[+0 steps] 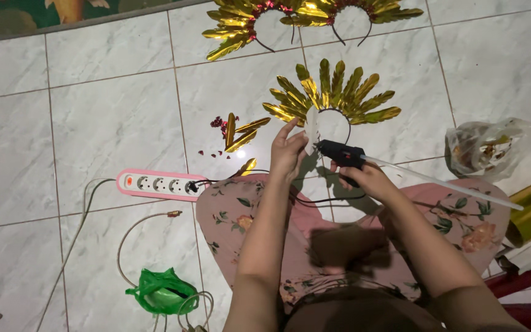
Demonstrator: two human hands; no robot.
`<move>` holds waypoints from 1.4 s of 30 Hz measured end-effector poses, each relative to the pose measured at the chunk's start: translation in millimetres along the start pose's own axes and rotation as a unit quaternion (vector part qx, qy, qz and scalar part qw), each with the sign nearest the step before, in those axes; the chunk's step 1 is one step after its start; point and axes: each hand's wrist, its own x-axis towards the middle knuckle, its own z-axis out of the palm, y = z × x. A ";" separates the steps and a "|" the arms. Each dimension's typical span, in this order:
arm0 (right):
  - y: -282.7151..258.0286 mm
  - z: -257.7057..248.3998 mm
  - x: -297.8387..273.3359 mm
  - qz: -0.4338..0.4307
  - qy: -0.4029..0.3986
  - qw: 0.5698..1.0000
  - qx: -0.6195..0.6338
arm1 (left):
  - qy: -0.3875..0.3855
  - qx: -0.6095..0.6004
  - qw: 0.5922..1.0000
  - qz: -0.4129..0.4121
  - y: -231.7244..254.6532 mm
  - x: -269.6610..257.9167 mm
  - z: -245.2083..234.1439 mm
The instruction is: The person is sitting on the floor assembling a decorative headband. They use a hot glue gun to attach gold foil leaves to a white headband base, arranging them in a fan shape.
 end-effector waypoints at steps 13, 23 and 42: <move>16.0 -1.0 3.4 -0.013 0.006 1.000 0.002 | -0.001 0.014 1.000 -0.002 1.8 -5.9 3.3; 25.6 0.5 3.9 0.023 0.054 0.995 -0.080 | -0.012 0.006 1.000 0.010 1.7 -5.5 4.4; 20.7 3.0 5.6 0.034 0.081 0.987 -0.131 | 0.001 0.000 1.000 -0.015 16.4 -19.4 22.4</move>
